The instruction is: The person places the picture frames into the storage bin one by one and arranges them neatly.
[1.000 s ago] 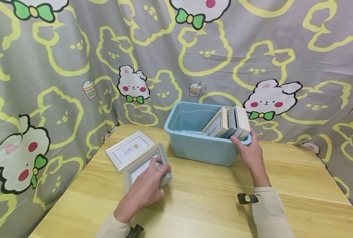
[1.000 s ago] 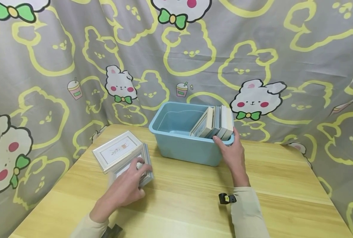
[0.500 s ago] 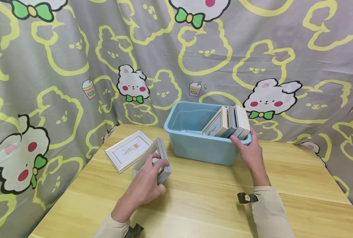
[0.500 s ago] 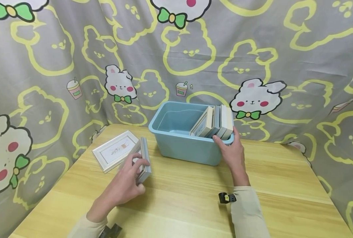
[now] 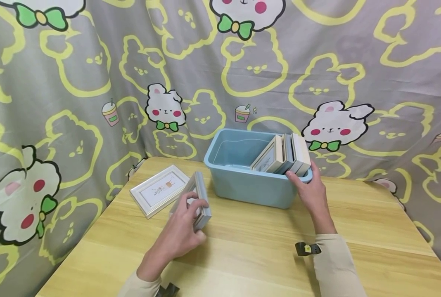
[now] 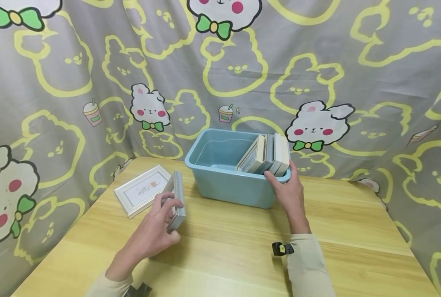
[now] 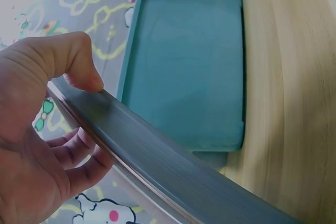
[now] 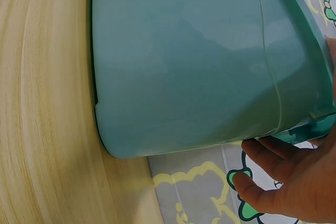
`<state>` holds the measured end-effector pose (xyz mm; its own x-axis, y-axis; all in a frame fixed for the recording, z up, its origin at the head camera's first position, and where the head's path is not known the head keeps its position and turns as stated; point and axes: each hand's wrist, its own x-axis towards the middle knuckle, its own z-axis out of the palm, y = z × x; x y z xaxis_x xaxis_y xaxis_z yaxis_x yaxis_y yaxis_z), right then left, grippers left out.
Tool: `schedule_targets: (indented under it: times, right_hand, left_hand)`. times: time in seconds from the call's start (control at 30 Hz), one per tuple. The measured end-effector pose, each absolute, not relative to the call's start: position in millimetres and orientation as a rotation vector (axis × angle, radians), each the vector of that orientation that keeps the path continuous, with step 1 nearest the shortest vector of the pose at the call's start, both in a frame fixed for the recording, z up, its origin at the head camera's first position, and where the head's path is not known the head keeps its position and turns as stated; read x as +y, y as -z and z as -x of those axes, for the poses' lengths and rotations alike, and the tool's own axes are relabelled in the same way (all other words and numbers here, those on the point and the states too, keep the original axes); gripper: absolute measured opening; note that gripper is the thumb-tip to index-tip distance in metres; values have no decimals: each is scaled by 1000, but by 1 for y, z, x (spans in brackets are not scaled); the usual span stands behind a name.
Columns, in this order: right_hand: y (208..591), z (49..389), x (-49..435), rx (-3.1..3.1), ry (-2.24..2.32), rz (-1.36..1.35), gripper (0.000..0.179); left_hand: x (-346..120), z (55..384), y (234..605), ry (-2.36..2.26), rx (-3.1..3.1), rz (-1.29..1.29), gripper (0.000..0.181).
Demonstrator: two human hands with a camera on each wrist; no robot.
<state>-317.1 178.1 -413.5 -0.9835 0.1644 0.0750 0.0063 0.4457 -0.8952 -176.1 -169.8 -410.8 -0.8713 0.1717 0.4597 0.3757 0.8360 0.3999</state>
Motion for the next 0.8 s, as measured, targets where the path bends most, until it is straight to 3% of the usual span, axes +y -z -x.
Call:
schedule_targets:
  times: [0.8]
  right_hand:
    - [415, 317, 178, -2545, -1560, 182, 102]
  left_hand:
    - [-190, 169, 422, 1067, -2373, 468, 76]
